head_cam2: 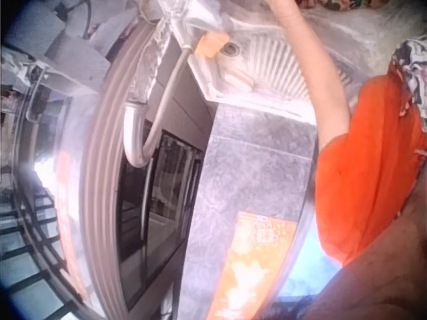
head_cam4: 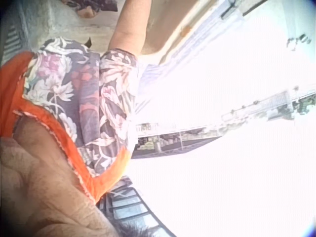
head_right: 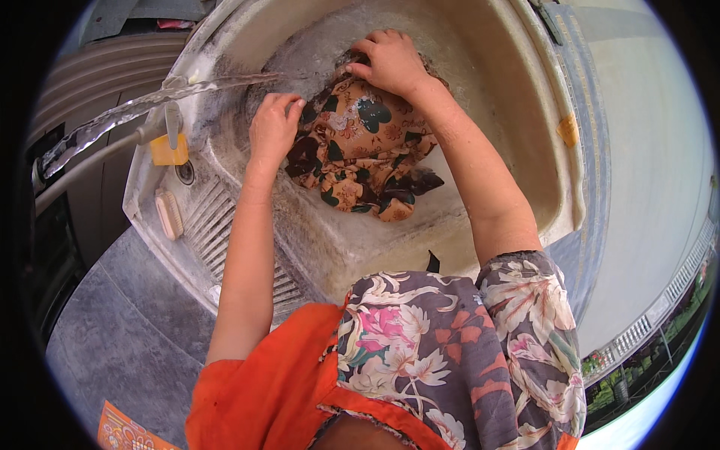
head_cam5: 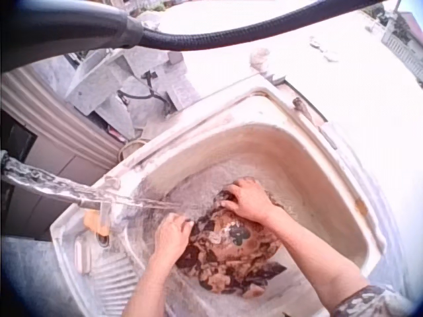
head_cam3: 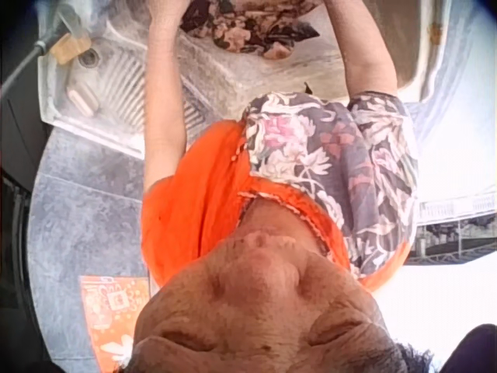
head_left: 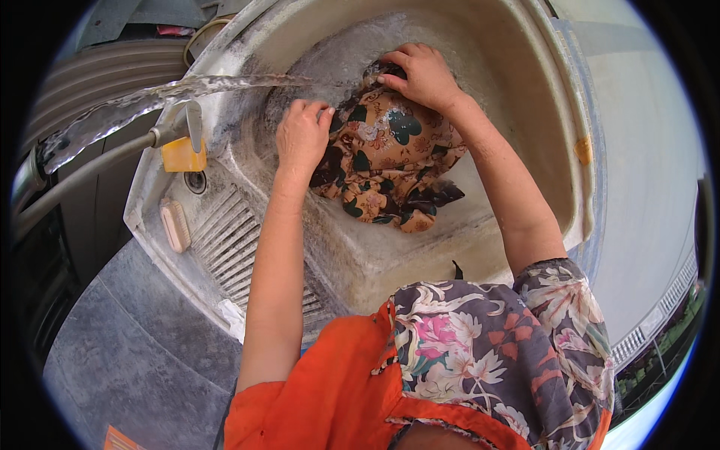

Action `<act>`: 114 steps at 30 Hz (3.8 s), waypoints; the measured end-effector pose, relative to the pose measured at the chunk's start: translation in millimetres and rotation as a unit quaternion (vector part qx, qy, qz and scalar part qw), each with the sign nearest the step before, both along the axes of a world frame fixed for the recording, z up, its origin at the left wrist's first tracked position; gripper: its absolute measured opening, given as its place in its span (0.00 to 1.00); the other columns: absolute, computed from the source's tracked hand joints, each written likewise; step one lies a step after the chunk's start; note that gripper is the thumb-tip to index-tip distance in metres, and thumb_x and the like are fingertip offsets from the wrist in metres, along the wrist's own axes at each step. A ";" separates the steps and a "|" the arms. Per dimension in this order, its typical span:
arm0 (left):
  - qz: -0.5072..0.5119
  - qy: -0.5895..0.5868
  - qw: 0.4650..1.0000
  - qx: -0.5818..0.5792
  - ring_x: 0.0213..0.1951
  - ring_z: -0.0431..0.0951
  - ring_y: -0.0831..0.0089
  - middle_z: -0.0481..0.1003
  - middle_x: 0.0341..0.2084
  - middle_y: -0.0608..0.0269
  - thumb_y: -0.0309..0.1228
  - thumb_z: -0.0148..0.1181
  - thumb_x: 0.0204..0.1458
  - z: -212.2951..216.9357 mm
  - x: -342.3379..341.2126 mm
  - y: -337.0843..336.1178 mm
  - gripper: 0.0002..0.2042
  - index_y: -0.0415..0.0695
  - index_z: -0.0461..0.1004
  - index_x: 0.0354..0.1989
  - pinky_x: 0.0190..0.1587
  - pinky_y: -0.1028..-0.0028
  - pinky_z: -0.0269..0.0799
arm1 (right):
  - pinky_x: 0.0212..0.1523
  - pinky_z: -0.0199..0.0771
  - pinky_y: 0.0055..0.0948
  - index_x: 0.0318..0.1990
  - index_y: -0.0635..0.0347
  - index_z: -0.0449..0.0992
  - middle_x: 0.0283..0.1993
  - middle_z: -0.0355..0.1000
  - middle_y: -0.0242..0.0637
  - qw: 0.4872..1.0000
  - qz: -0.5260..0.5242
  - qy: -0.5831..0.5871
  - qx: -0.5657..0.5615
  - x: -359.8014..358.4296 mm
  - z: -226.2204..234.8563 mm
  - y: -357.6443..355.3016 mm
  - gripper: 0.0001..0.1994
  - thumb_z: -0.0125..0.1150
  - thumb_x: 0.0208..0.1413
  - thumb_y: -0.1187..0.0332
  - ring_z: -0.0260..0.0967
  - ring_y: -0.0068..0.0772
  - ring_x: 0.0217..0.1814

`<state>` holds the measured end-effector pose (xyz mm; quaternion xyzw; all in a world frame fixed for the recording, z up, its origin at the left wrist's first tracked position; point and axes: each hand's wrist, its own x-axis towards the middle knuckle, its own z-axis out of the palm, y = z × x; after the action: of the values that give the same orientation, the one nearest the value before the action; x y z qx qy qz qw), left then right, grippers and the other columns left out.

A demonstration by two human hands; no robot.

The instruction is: The person washes a patterned cloth by hand in an outdoor sink. They wet the cloth, apply soap, scrub it on the washboard, rinse it under running water, and wring it out repeatedly.

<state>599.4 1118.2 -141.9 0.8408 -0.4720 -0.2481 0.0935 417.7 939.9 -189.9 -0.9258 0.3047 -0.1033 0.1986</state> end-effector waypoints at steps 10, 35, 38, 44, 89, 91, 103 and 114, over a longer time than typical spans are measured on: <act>0.007 -0.013 0.999 -0.039 0.39 0.80 0.55 0.80 0.35 0.57 0.35 0.63 0.55 -46.2 4.7 7.0 0.09 0.45 0.81 0.40 0.42 0.59 0.75 | 0.43 0.75 0.41 0.42 0.50 0.79 0.39 0.74 0.34 0.999 -0.005 -0.050 0.009 -3.7 -16.4 -2.7 0.12 0.66 0.49 0.66 0.70 0.42 0.48; -0.216 -0.141 0.966 -0.024 0.43 0.76 0.56 0.78 0.36 0.55 0.39 0.63 0.52 -34.4 38.1 -3.9 0.12 0.43 0.78 0.35 0.49 0.60 0.66 | 0.58 0.59 0.40 0.33 0.53 0.82 0.39 0.76 0.32 0.978 0.167 0.102 -0.070 -24.2 7.8 -46.8 0.13 0.68 0.45 0.55 0.67 0.37 0.54; -0.136 -0.165 0.975 -0.060 0.43 0.75 0.56 0.78 0.36 0.55 0.35 0.60 0.55 -23.2 42.1 -13.5 0.09 0.42 0.77 0.37 0.49 0.60 0.66 | 0.55 0.63 0.40 0.35 0.51 0.81 0.36 0.73 0.32 0.988 0.060 0.055 -0.129 -21.2 15.0 -58.6 0.10 0.66 0.48 0.59 0.67 0.38 0.51; -0.273 -0.047 0.953 0.121 0.44 0.75 0.56 0.76 0.34 0.56 0.28 0.61 0.51 -37.5 12.7 26.1 0.05 0.43 0.77 0.34 0.49 0.61 0.68 | 0.58 0.62 0.45 0.29 0.51 0.78 0.36 0.69 0.30 0.954 0.261 0.080 -0.121 -48.8 -22.5 -13.8 0.05 0.57 0.51 0.65 0.64 0.34 0.53; 0.080 0.532 0.841 -0.063 0.62 0.64 0.63 0.65 0.62 0.59 0.46 0.46 0.65 -185.3 -16.0 58.6 0.27 0.44 0.58 0.67 0.66 0.64 0.56 | 0.33 0.72 0.39 0.25 0.57 0.75 0.28 0.69 0.37 0.944 0.023 -0.190 0.270 59.0 53.7 159.5 0.15 0.67 0.51 0.56 0.71 0.41 0.34; 0.178 0.666 0.719 -0.090 0.59 0.67 0.65 0.68 0.59 0.59 0.46 0.45 0.66 -168.7 -31.4 53.7 0.24 0.45 0.61 0.65 0.63 0.65 0.61 | 0.29 0.72 0.36 0.22 0.53 0.73 0.25 0.66 0.34 0.958 0.083 -0.213 0.171 56.1 55.6 171.8 0.13 0.68 0.48 0.57 0.71 0.37 0.31; -0.104 -0.088 0.990 0.026 0.38 0.77 0.53 0.77 0.34 0.54 0.44 0.58 0.56 -47.5 26.5 12.7 0.15 0.43 0.77 0.32 0.40 0.55 0.72 | 0.53 0.62 0.37 0.29 0.49 0.82 0.40 0.69 0.29 0.970 0.185 0.074 -0.136 -5.6 -21.6 -58.7 0.13 0.60 0.54 0.53 0.64 0.34 0.52; -0.150 -0.184 0.971 0.030 0.48 0.72 0.64 0.74 0.39 0.63 0.32 0.60 0.51 -0.2 4.3 93.2 0.04 0.50 0.77 0.34 0.47 0.59 0.64 | 0.52 0.60 0.34 0.28 0.48 0.81 0.36 0.72 0.26 0.945 0.248 0.146 -0.157 -16.1 16.1 -42.8 0.13 0.63 0.51 0.50 0.66 0.29 0.50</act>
<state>603.7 1211.4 -142.1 0.7943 -0.5938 -0.1148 -0.0583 401.5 897.1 -173.8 -0.9965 0.0707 0.0387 0.0238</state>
